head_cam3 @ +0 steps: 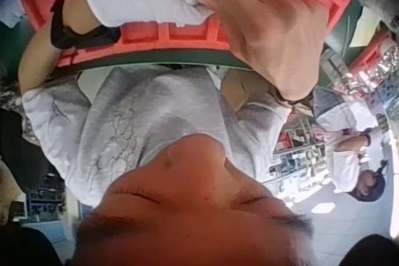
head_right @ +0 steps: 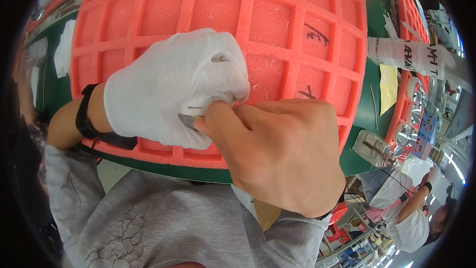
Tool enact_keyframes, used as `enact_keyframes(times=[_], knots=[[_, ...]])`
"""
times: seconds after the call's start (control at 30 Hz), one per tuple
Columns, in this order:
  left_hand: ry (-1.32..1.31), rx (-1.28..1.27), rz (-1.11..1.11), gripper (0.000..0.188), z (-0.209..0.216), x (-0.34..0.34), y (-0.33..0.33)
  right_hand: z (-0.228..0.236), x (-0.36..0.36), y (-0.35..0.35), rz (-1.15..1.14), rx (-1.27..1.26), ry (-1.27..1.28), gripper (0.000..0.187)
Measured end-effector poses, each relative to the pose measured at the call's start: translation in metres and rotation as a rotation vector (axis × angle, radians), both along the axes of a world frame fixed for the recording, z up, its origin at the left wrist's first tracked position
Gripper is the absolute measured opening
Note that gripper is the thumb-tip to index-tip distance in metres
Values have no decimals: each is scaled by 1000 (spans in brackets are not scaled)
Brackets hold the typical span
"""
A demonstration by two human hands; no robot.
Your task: Clean and inspect small spherical electronic components using a wooden tool at a manual assembly station.
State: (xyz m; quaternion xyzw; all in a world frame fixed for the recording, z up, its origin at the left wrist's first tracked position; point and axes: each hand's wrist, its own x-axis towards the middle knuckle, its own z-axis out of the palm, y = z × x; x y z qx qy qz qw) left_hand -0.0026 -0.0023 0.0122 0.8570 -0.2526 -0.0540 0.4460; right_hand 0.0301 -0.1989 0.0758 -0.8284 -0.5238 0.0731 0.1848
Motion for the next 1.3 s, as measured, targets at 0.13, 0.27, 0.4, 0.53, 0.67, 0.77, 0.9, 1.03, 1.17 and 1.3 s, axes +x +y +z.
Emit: enact_keyframes(times=[0.13,0.27,0.4,0.53,0.67,0.77,0.9,1.03,1.17,1.3], knots=[[-56,-20,18,44,-4,-1,-2,4,-9,5,-49,-30,-48,25],[-51,-37,39,47,-5,-2,-1,4,-8,7,-60,-55,-29,23],[10,-107,42,52,-10,-1,7,-10,10,-5,-3,19,121,19],[27,-201,-35,56,-15,-1,16,-20,20,-19,17,82,275,17],[25,-131,-64,57,-11,0,12,-24,23,-24,24,81,349,15],[-71,39,-37,57,-1,-4,6,-25,26,-27,22,93,361,13],[-52,156,-18,57,8,-4,2,-23,26,-30,21,79,340,12],[12,145,-33,58,8,-3,2,-22,30,-29,74,51,369,11],[6,115,-18,61,4,-4,2,-24,31,-28,81,36,324,14],[0,119,-30,62,2,-4,2,-19,34,-24,136,7,359,11]])
